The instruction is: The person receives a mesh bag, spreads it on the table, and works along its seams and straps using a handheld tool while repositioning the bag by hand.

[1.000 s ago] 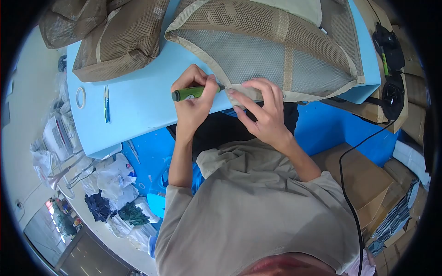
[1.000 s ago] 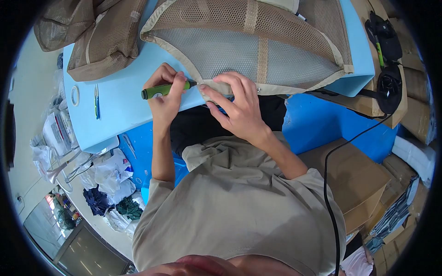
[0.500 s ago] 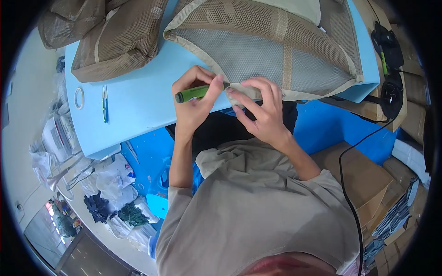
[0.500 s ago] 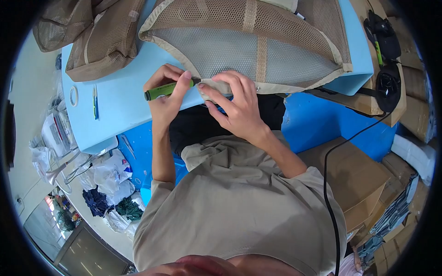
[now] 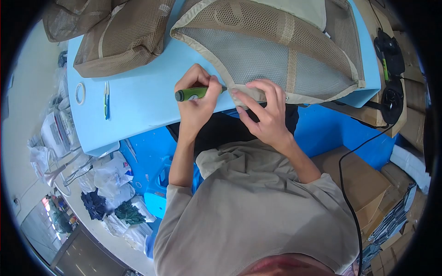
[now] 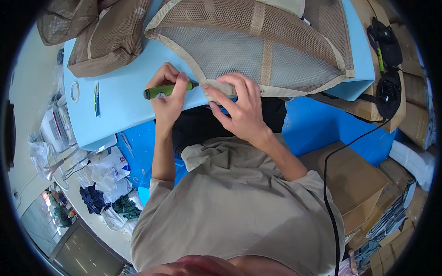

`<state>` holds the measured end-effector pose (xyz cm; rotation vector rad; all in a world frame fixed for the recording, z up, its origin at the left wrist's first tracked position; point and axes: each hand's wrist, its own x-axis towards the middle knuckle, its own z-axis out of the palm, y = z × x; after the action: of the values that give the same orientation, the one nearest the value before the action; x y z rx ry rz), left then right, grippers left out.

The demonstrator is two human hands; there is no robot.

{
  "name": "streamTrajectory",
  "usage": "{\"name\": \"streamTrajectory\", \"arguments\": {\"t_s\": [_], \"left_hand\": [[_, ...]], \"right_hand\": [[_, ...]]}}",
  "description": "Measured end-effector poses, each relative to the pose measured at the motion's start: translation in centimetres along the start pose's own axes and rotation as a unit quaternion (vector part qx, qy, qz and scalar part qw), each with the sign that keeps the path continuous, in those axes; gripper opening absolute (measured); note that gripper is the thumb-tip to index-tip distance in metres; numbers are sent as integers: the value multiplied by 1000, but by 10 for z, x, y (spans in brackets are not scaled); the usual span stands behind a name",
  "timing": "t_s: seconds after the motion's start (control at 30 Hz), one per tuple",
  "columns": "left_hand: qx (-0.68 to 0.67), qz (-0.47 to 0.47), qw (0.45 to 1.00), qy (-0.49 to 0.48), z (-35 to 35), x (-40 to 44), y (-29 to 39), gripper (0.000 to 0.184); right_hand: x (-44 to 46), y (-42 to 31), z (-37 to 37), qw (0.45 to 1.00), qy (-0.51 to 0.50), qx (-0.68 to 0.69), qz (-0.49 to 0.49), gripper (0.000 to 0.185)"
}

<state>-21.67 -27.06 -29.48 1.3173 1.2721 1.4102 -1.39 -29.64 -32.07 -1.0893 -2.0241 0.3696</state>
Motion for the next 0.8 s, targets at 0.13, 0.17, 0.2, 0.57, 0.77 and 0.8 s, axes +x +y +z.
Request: {"name": "streamTrajectory", "arguments": {"t_s": [0.13,0.17,0.2,0.57,0.77,0.8], "left_hand": [[26,-8,999,-17,7,4,9,27],[26,-10,999,-16,6,3,8,27],[18,-12,1000,-13,4,3,5,27],[5,-20,1000,-3,2,1,1,27],[19,-21,1000,1,7,1,8,27],[19,-20,1000,0,7,1,8,27]], "right_hand": [[-2,2,1,1000,0,-8,-5,48],[-1,1,1,1000,3,-4,-4,49],[-1,1,2,1000,7,1,-3,49],[0,0,2,1000,9,2,-2,49],[-1,0,2,1000,6,-11,-1,49],[0,0,4,1000,9,-8,0,49]]}}
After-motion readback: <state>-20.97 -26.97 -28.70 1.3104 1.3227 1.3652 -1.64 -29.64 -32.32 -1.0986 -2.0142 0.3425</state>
